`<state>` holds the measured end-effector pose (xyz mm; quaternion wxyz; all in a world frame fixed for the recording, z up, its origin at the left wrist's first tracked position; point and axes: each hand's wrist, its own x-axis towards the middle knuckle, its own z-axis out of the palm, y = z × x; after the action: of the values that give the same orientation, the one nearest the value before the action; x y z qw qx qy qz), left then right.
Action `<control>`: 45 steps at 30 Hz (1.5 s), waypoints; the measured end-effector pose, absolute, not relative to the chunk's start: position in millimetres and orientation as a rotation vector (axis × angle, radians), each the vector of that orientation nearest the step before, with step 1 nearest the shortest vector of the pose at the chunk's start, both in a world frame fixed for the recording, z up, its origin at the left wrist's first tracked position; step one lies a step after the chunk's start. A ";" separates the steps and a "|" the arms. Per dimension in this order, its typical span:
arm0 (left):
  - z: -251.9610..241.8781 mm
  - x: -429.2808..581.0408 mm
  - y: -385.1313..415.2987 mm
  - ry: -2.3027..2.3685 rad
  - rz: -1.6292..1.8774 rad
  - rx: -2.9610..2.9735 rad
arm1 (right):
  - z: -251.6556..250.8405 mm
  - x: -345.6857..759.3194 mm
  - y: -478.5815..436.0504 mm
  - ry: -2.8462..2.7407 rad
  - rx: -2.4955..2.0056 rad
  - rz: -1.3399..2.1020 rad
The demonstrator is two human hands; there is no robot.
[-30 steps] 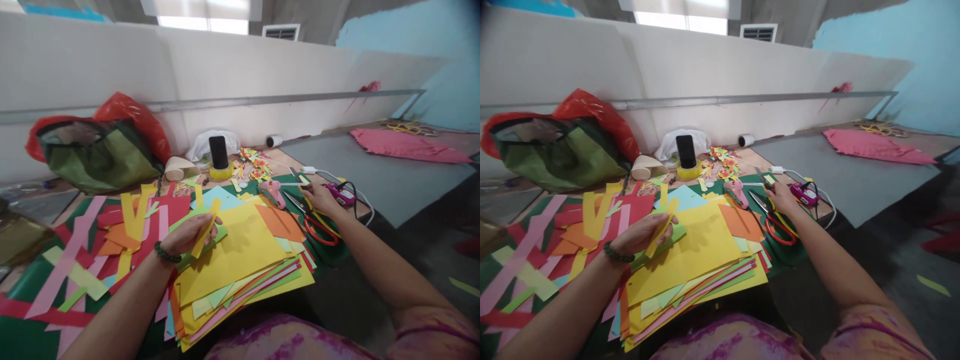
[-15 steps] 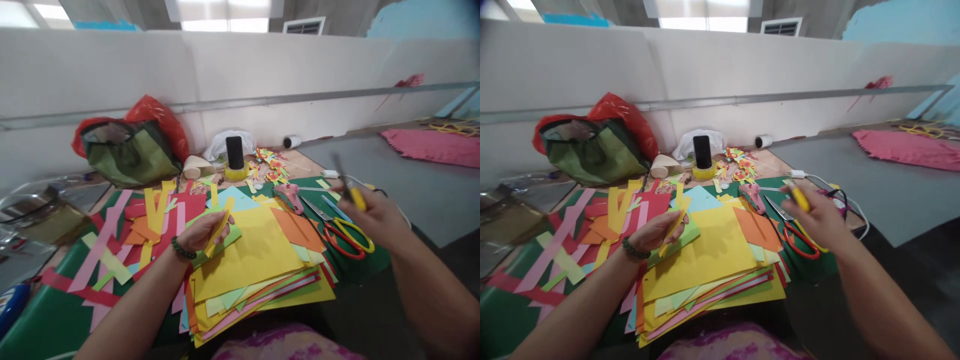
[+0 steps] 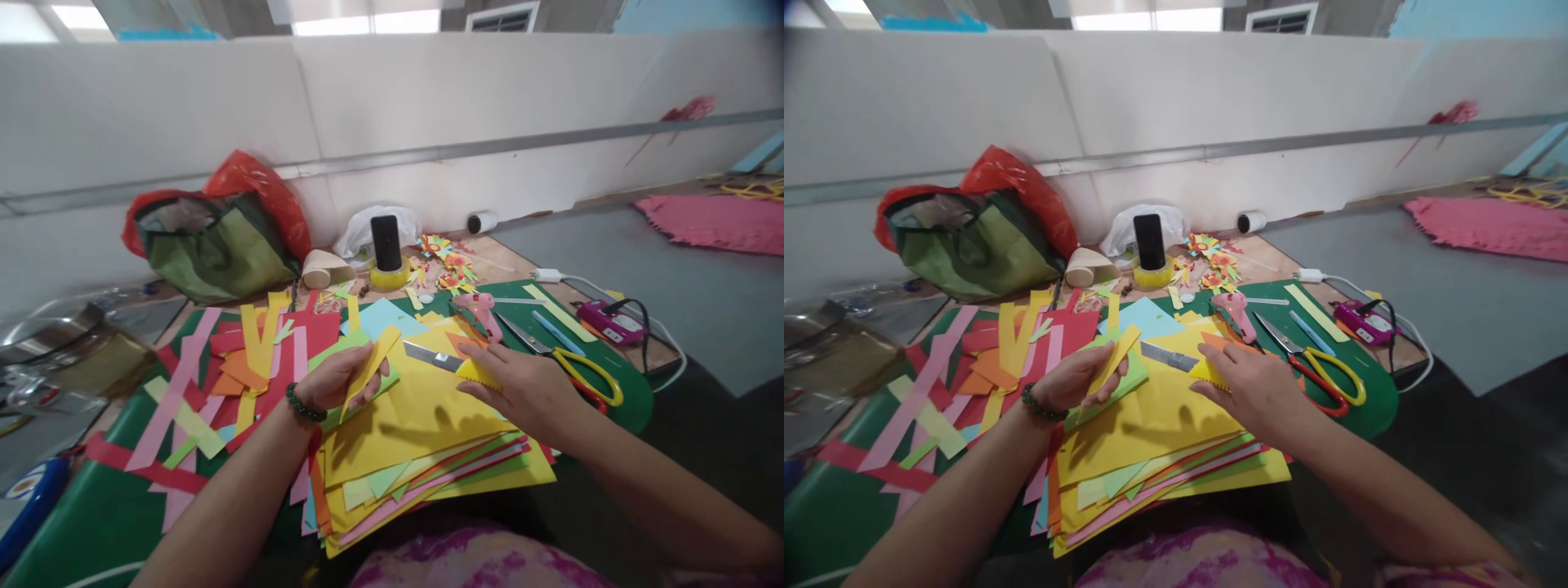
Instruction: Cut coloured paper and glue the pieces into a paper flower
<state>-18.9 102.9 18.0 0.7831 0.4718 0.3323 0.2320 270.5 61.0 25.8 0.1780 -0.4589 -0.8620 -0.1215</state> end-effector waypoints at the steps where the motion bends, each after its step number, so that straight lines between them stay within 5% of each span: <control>1: 17.7 -18.6 102.5 0.717 0.496 1.024 | 25.9 269.3 61.2 -2.436 -1.288 -0.373; 27: 15.3 -2.9 92.4 0.716 0.476 1.088 | 9.0 248.6 67.7 -2.331 -1.229 -0.595; 45: 13.5 -5.9 93.9 0.710 0.479 1.085 | 13.3 266.4 88.1 -2.143 -1.601 -0.493</control>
<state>-5.9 93.9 13.5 0.7706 0.5002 0.3276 0.2207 266.4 88.1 13.3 0.2093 -0.5755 -0.7705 -0.1771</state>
